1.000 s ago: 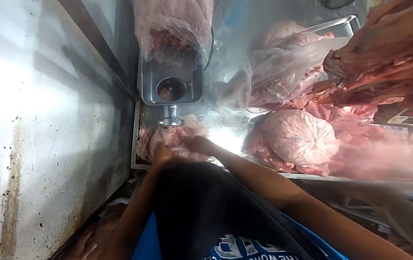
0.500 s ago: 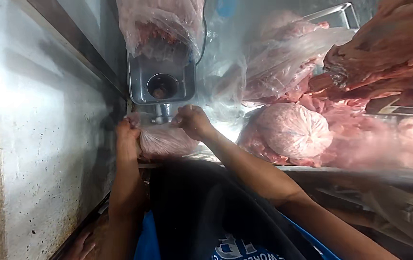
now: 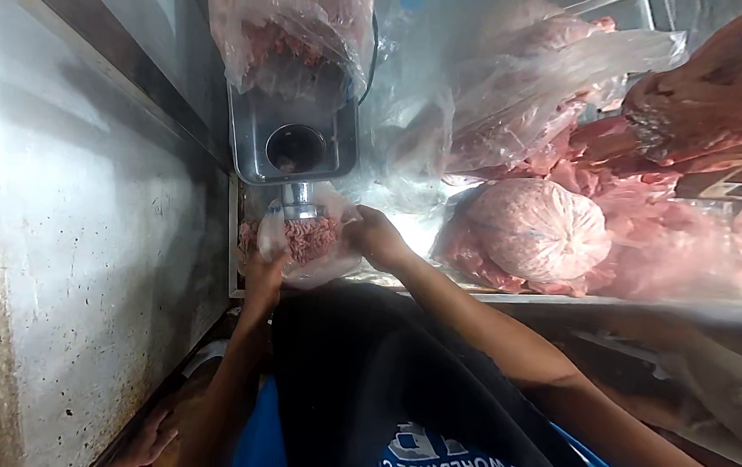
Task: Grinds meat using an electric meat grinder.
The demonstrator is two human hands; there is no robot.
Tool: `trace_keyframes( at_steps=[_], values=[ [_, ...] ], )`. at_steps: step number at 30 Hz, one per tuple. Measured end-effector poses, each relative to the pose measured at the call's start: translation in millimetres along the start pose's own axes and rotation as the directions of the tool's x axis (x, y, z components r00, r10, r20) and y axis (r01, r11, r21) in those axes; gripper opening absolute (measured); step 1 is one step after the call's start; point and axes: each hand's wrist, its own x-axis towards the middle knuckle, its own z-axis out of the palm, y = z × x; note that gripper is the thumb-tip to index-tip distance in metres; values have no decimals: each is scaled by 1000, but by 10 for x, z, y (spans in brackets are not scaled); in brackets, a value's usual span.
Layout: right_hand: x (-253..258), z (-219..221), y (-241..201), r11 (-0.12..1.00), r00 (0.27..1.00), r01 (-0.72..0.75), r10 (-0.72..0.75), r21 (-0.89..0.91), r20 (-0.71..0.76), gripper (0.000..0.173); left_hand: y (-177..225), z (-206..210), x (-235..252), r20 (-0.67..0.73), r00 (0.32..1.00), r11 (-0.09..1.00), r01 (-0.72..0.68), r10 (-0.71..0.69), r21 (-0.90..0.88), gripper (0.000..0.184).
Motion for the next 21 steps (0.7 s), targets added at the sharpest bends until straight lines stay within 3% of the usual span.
trace_keyframes(
  at_steps=[2, 5, 7, 10, 13, 15, 17, 21],
  values=[
    [38, 14, -13, 990, 999, 24, -20, -138, 28, 21, -52, 5, 70, -17, 999, 994, 37, -39, -99, 32],
    [116, 133, 37, 952, 989, 119, -89, -283, 114, 29, -66, 26, 250, -78, 994, 872, 31, -78, -488, 27],
    [241, 211, 176, 912, 965, 210, -136, -353, 223, 29, -113, 119, 271, -15, 995, 823, 77, -103, -563, 26],
    [526, 237, 449, 794, 932, 300, -124, -530, 341, 27, -253, 309, 302, 53, 988, 918, 157, -148, -363, 33],
    [560, 147, 551, 751, 965, 155, 23, -641, 261, 29, -303, 204, 312, -54, 988, 988, 140, -144, -63, 39],
    [546, 16, 499, 783, 983, 39, 80, -621, 163, 30, -211, 65, 272, -70, 991, 992, 121, -118, 47, 40],
    [483, -78, 395, 854, 992, -18, 82, -520, 100, 29, -110, -41, 213, -71, 989, 991, 130, -127, 36, 38],
    [286, -140, 145, 967, 998, -59, 52, -247, -34, 28, 147, -23, 158, -88, 987, 918, 93, -137, -387, 29]
  ],
)
